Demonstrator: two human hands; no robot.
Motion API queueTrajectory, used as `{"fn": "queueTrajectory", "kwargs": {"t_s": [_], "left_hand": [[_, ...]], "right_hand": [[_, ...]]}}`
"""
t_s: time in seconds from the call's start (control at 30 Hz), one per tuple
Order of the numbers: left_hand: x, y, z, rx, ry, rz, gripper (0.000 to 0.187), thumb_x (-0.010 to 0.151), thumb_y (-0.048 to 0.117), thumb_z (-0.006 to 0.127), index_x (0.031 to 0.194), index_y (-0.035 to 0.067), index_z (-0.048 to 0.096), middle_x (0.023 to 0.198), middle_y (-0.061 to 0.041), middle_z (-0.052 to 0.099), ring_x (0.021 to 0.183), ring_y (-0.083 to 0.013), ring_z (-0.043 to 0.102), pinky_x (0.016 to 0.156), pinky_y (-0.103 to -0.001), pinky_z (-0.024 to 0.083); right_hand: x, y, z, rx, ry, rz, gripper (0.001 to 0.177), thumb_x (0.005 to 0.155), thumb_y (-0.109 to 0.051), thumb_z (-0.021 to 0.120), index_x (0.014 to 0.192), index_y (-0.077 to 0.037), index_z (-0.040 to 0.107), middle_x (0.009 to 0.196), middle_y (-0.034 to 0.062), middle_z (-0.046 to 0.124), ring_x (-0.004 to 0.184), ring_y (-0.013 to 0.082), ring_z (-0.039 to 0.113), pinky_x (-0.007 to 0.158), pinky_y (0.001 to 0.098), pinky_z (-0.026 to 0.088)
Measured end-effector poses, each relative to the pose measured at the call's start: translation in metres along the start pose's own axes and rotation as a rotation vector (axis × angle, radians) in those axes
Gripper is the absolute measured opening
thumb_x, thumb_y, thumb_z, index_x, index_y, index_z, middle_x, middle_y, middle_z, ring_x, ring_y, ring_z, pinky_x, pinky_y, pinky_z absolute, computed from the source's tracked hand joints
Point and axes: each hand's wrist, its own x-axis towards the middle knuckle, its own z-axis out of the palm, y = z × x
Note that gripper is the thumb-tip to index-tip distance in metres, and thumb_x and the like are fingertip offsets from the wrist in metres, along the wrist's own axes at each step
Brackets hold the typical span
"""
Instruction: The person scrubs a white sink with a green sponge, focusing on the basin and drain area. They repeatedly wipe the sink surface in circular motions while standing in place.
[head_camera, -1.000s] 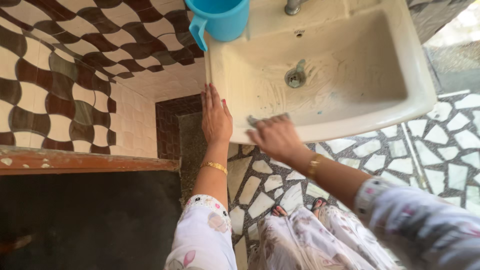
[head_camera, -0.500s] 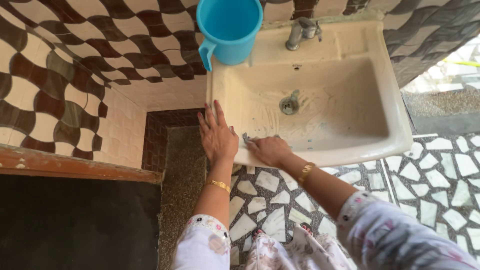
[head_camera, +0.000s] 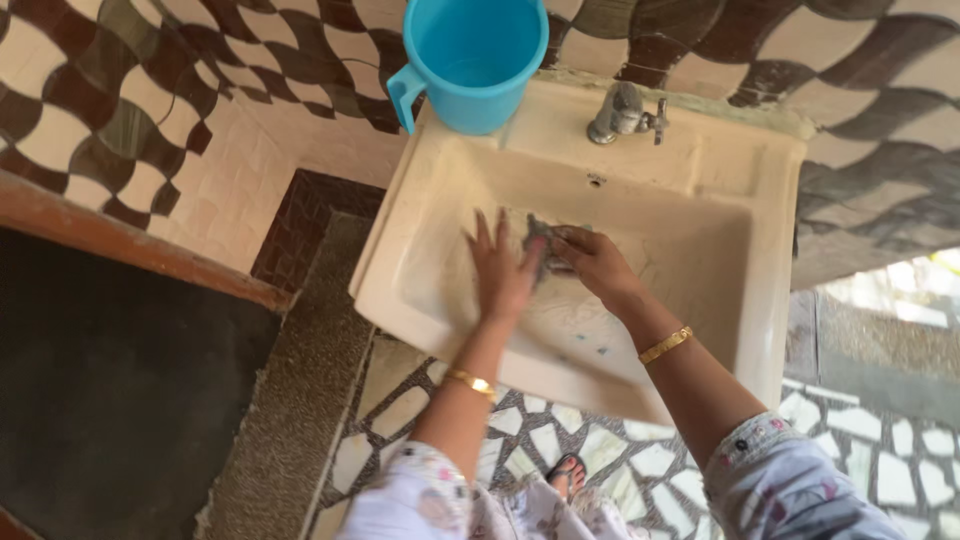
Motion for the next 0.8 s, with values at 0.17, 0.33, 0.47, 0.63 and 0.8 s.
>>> {"fn": "queueTrajectory", "kwargs": {"t_s": [0.17, 0.33, 0.47, 0.63, 0.8], "left_hand": [[0.026, 0.027, 0.066, -0.266, 0.289, -0.497, 0.065, 0.09, 0.009, 0.069, 0.15, 0.011, 0.045, 0.143, -0.019, 0.049, 0.132, -0.0365, 0.056, 0.108, -0.044, 0.049], [0.068, 0.035, 0.143, -0.341, 0.717, -0.228, 0.067, 0.094, -0.003, 0.054, 0.155, -0.009, 0.027, 0.157, -0.03, 0.037, 0.144, -0.042, 0.042, 0.118, -0.046, 0.037], [0.049, 0.068, 0.22, -0.464, 0.561, -0.073, 0.07, 0.096, -0.001, 0.051, 0.158, -0.014, 0.019, 0.165, -0.035, 0.02, 0.155, -0.0463, 0.019, 0.128, -0.047, 0.015], [0.057, 0.046, 0.212, 0.126, 0.382, -0.289, 0.076, 0.087, 0.001, 0.057, 0.156, -0.01, 0.029, 0.167, -0.03, 0.021, 0.156, -0.0459, 0.014, 0.124, -0.058, 0.013], [0.079, -0.001, 0.156, 0.061, 0.509, -0.225, 0.068, 0.091, 0.013, 0.059, 0.151, -0.008, 0.038, 0.164, -0.022, 0.032, 0.157, -0.0417, 0.018, 0.128, -0.058, 0.013]], "right_hand": [[0.005, -0.084, -0.047, -0.971, 0.331, -0.664, 0.018, 0.098, -0.013, 0.066, 0.108, -0.007, 0.079, 0.11, 0.0146, 0.075, 0.1, 0.0344, 0.069, 0.088, 0.0415, 0.055], [0.013, -0.109, -0.084, -1.334, 0.187, -0.949, 0.027, 0.093, -0.02, 0.073, 0.117, -0.008, 0.073, 0.125, 0.0134, 0.07, 0.116, 0.0361, 0.06, 0.103, 0.0447, 0.051], [0.022, -0.111, -0.108, -1.548, 0.05, -0.973, 0.055, 0.101, -0.038, 0.062, 0.149, -0.013, 0.056, 0.144, 0.0139, 0.06, 0.131, 0.0325, 0.057, 0.124, 0.0479, 0.036], [0.028, -0.108, -0.123, -1.818, 0.036, -0.832, 0.069, 0.101, -0.054, 0.042, 0.159, -0.017, 0.041, 0.155, 0.0135, 0.05, 0.144, 0.0318, 0.046, 0.129, 0.0455, 0.022], [0.033, -0.104, -0.124, -1.772, 0.016, -0.8, 0.068, 0.104, -0.054, 0.039, 0.16, -0.015, 0.04, 0.158, 0.0143, 0.048, 0.145, 0.0334, 0.043, 0.13, 0.0455, 0.019]]}}
